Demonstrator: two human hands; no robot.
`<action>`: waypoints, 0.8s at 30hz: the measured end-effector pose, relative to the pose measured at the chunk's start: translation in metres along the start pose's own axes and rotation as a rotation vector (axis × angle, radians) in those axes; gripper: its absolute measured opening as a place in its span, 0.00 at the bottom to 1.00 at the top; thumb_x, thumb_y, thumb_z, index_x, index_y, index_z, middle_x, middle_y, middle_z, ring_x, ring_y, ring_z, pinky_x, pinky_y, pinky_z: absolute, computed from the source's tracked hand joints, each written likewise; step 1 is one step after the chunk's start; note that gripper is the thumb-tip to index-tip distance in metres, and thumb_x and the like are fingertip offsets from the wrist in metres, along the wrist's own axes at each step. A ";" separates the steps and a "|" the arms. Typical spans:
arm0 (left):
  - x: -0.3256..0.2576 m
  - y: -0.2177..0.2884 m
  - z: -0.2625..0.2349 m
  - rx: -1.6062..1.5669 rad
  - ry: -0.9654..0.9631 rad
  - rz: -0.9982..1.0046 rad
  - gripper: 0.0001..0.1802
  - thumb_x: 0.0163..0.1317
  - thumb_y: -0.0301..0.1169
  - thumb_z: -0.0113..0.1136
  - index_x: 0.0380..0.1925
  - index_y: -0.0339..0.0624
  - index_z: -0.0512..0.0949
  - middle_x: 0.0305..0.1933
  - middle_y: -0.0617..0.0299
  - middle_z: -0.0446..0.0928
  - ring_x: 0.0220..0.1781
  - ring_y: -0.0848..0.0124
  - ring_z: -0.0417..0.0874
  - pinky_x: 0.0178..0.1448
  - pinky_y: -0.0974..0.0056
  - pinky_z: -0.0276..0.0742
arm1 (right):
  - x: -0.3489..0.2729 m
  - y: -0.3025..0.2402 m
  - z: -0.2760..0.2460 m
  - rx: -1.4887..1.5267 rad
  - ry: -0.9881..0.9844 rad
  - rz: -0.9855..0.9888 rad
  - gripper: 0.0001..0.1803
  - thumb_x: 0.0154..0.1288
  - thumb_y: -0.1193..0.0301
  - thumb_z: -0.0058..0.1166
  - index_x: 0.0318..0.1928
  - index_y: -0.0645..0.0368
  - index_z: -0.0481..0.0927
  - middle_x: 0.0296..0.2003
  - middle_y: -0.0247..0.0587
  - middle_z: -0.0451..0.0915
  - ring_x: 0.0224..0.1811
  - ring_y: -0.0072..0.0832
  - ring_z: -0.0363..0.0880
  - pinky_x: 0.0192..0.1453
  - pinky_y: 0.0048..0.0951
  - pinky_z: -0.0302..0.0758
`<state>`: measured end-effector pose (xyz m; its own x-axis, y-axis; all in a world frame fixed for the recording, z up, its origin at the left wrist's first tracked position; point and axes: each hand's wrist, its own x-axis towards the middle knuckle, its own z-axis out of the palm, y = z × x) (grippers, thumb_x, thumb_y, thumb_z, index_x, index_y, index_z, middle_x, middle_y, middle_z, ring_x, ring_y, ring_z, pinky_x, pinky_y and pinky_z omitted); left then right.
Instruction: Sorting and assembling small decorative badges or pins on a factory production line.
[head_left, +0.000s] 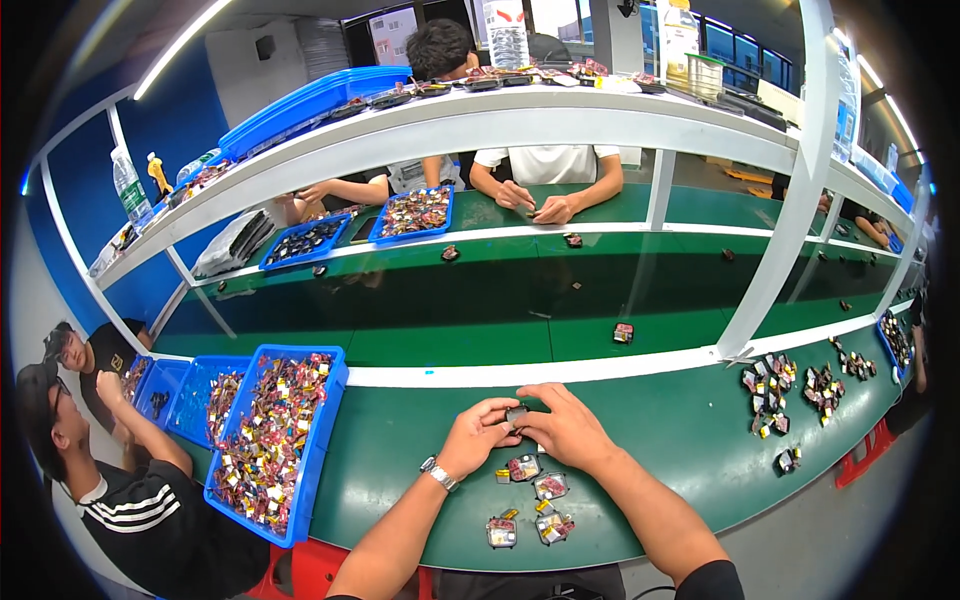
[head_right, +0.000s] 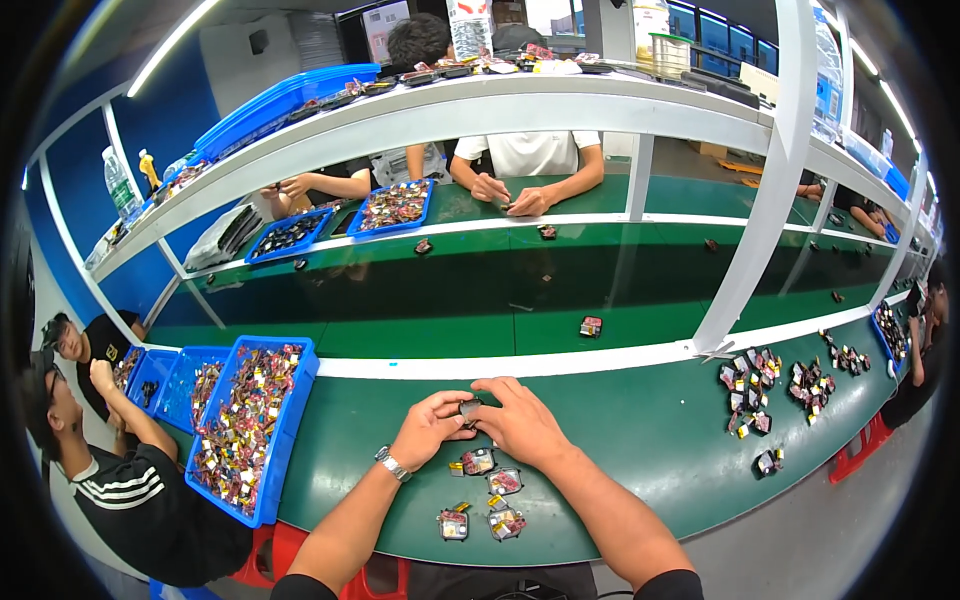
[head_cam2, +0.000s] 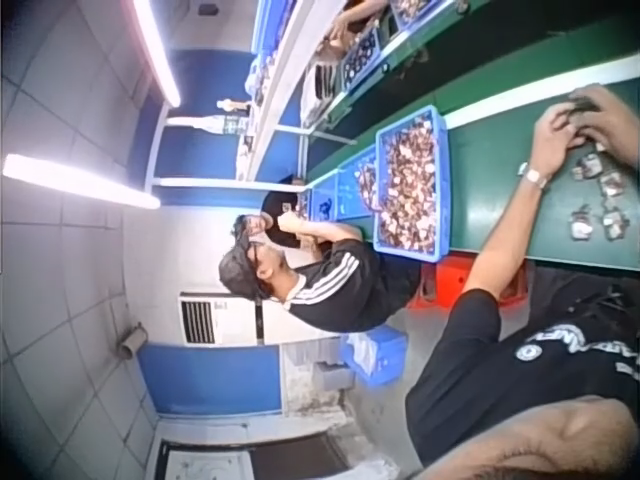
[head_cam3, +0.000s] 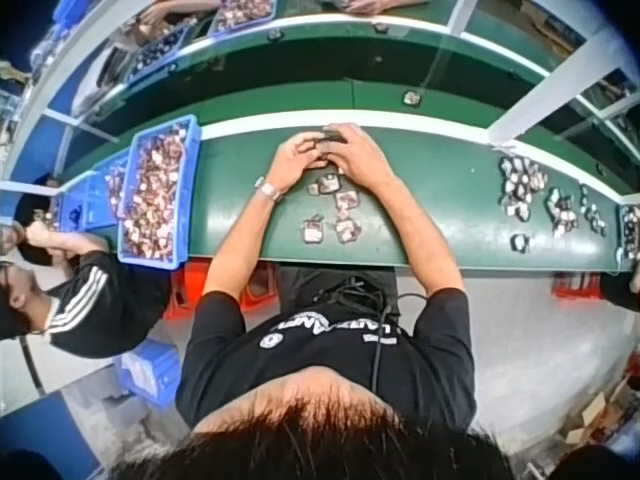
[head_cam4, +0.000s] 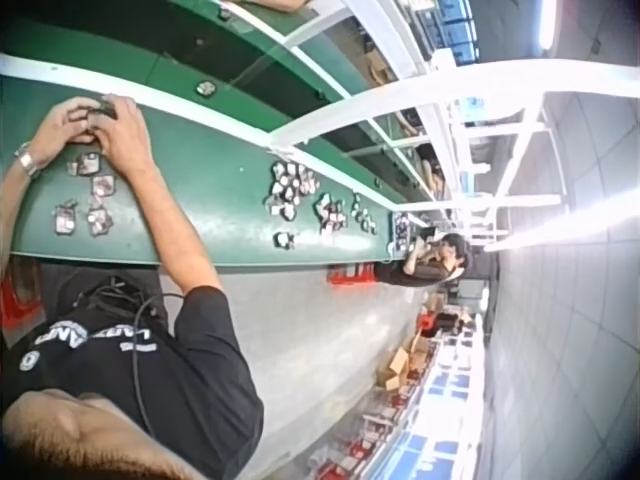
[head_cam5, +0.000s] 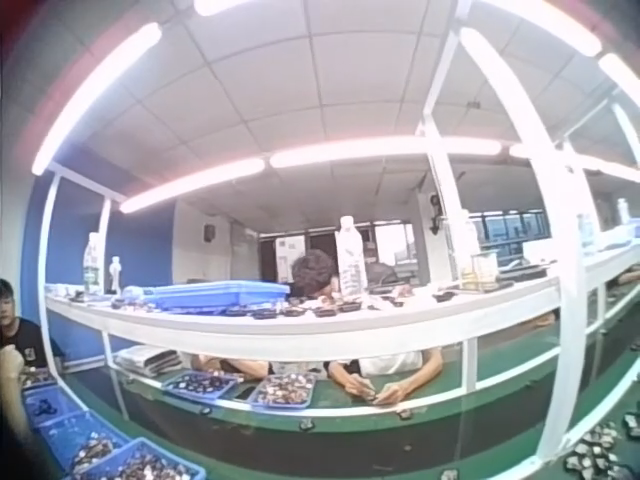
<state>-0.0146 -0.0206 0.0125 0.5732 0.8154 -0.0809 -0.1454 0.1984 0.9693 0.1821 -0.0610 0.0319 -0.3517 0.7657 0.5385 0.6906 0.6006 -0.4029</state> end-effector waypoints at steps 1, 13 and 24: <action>0.000 0.001 0.000 -0.013 -0.010 0.008 0.21 0.67 0.17 0.48 0.61 0.33 0.68 0.56 0.51 0.76 0.54 0.69 0.80 0.56 0.66 0.82 | 0.000 0.000 0.000 -0.002 0.003 0.003 0.06 0.56 0.71 0.63 0.36 0.53 0.84 0.55 0.37 0.74 0.58 0.37 0.73 0.59 0.37 0.74; -0.003 0.002 -0.004 0.056 -0.113 0.022 0.23 0.67 0.17 0.48 0.62 0.32 0.67 0.56 0.52 0.76 0.56 0.68 0.80 0.60 0.64 0.81 | -0.002 -0.004 -0.001 0.199 0.014 0.102 0.04 0.56 0.72 0.60 0.33 0.58 0.84 0.52 0.39 0.77 0.58 0.37 0.73 0.56 0.36 0.75; -0.002 -0.001 -0.005 0.035 -0.097 0.034 0.19 0.69 0.22 0.50 0.59 0.34 0.68 0.57 0.53 0.76 0.56 0.67 0.80 0.60 0.62 0.82 | -0.007 -0.009 0.008 0.151 0.125 0.093 0.07 0.56 0.73 0.63 0.37 0.56 0.85 0.50 0.39 0.78 0.54 0.38 0.75 0.52 0.36 0.78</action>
<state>-0.0192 -0.0195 0.0102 0.6441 0.7645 -0.0264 -0.1387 0.1506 0.9788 0.1732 -0.0701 0.0262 -0.2035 0.7904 0.5778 0.6108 0.5637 -0.5561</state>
